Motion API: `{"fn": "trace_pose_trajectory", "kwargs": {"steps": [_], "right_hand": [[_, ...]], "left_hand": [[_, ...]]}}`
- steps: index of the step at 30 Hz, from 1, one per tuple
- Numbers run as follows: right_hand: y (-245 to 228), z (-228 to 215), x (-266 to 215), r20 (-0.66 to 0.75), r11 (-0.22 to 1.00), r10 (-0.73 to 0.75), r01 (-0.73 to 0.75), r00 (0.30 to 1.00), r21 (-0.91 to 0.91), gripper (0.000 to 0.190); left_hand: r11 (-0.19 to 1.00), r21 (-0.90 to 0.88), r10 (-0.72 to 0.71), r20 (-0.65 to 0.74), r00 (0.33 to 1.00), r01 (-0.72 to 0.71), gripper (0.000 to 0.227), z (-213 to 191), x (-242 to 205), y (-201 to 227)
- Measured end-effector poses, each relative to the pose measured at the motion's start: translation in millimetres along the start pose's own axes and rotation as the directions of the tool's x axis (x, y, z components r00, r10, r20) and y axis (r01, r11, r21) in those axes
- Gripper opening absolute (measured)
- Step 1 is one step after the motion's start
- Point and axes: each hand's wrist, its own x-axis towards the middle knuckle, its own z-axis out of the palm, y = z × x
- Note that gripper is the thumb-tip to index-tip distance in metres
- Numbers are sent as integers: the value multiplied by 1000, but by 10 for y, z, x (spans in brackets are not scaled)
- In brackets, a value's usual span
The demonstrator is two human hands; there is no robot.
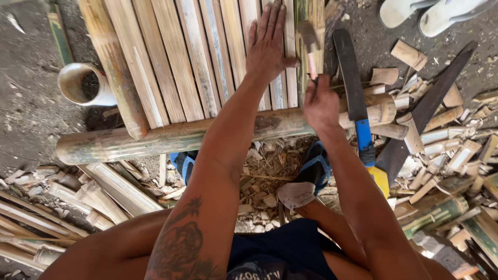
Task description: The person assembles a bamboo structure by placing split bamboo strips into a frame and securing them with a hammer and nails. They repeatedly adjust the strips and hammer them into place.
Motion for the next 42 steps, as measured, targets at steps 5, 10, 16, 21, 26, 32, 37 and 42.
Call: {"fn": "trace_pose_trajectory", "kwargs": {"steps": [5,10,16,21,26,32,37,42], "right_hand": [[216,53,23,-323,857,-448,503,834,109,40],[266,117,69,-54,988,-99,92,994,-121,26],[555,355,17,-307,859,-434,491,847,141,38],[687,460,-182,-28,998,-52,53,998,44,19],[489,422,-948,142,934,-343,353,929,-55,17],[118,430,-1349,520,734,-415,612,747,-293,35],[-294,455,-1258,330,702,-623,693,710,-166,28],[-1269,601,-997,325,815,-533,578,781,-53,19]], "left_hand": [[1000,11,26,-49,998,-26,145,61,14,-33],[999,52,-9,11,1000,8,145,-18,17,15],[999,43,-30,51,998,28,143,21,-73,-1],[988,100,99,137,986,-113,129,-235,-267,-113],[986,-130,-52,330,942,100,72,-851,-816,-550],[942,168,-330,284,900,292,51,-1749,-1612,-1231],[965,171,-207,37,978,198,54,-2307,-2046,-1742],[969,132,-188,-152,970,208,50,-2801,-2385,-2228]]}}
